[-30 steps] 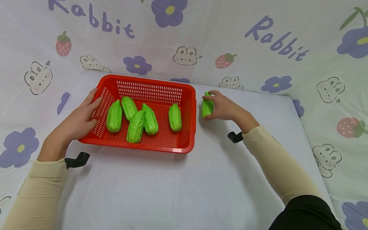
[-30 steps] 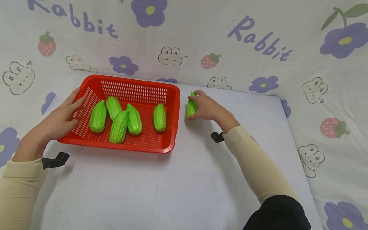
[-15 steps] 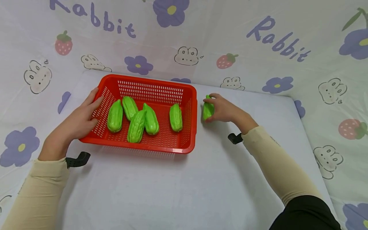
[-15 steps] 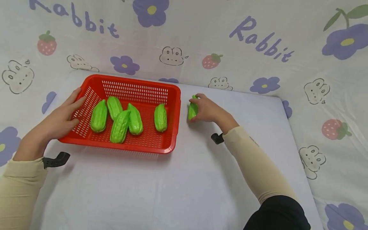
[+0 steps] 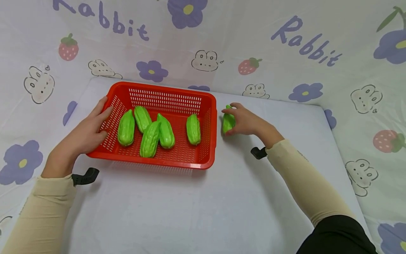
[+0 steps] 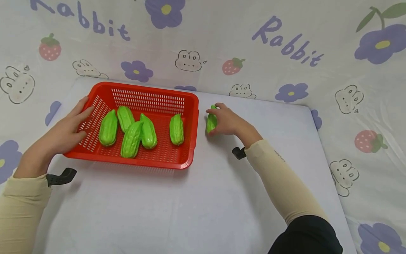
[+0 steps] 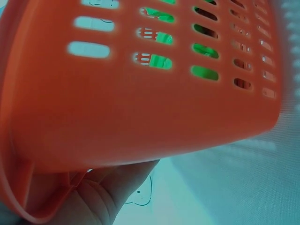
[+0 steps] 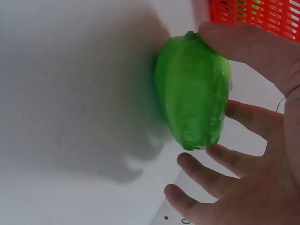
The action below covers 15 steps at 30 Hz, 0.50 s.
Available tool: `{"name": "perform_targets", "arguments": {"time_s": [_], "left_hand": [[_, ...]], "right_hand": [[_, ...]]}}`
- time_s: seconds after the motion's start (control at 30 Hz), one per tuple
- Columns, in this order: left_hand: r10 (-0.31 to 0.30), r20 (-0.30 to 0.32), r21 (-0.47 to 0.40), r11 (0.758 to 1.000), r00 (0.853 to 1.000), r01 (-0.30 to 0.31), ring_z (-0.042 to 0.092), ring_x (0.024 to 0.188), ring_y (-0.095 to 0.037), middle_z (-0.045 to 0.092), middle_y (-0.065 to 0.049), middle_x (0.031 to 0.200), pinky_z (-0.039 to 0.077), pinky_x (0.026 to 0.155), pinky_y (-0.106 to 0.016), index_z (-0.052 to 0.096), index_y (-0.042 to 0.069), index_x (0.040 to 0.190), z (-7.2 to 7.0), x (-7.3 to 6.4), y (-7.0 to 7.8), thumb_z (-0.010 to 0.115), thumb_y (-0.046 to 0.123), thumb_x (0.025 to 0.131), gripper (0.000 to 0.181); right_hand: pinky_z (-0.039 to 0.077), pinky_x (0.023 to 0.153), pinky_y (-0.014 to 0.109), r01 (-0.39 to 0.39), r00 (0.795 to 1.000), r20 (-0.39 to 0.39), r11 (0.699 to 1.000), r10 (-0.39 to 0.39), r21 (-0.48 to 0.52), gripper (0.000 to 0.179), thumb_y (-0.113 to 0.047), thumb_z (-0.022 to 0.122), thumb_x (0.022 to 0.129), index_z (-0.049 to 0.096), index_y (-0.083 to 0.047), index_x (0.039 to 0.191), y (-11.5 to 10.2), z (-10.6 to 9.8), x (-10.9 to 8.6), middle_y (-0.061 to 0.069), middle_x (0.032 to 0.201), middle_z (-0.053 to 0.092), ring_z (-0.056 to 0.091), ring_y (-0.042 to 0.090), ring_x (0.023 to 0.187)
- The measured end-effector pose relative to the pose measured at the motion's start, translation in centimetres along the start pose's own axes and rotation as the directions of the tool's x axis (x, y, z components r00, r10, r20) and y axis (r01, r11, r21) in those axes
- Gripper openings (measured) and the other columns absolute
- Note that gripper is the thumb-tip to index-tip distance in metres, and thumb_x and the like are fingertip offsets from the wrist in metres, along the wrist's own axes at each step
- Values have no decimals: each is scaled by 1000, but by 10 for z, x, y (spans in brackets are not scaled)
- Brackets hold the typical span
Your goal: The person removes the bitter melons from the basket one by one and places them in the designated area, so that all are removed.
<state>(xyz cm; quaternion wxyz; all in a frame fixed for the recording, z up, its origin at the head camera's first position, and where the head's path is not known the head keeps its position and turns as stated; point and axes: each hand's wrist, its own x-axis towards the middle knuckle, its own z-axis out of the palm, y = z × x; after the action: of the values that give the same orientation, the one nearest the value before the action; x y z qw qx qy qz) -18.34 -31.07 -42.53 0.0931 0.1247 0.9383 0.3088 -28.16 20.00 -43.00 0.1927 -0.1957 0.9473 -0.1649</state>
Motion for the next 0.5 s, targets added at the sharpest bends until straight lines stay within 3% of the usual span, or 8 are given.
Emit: {"name": "perform_targets", "arguments": {"time_s": [0.5], "left_hand": [[-3,7,-1,1000,1000,3,12,162,-50,-17,-7,181,39,113,-72,17,-4,170,0,0,0,54,-10,92,87]], "right_hand": [[43,115,65,-10,1000,-4,1000,10,9,86,-26,90,86,52,-14,162,1,-3,-4,25,172,22,39,44,148]]}}
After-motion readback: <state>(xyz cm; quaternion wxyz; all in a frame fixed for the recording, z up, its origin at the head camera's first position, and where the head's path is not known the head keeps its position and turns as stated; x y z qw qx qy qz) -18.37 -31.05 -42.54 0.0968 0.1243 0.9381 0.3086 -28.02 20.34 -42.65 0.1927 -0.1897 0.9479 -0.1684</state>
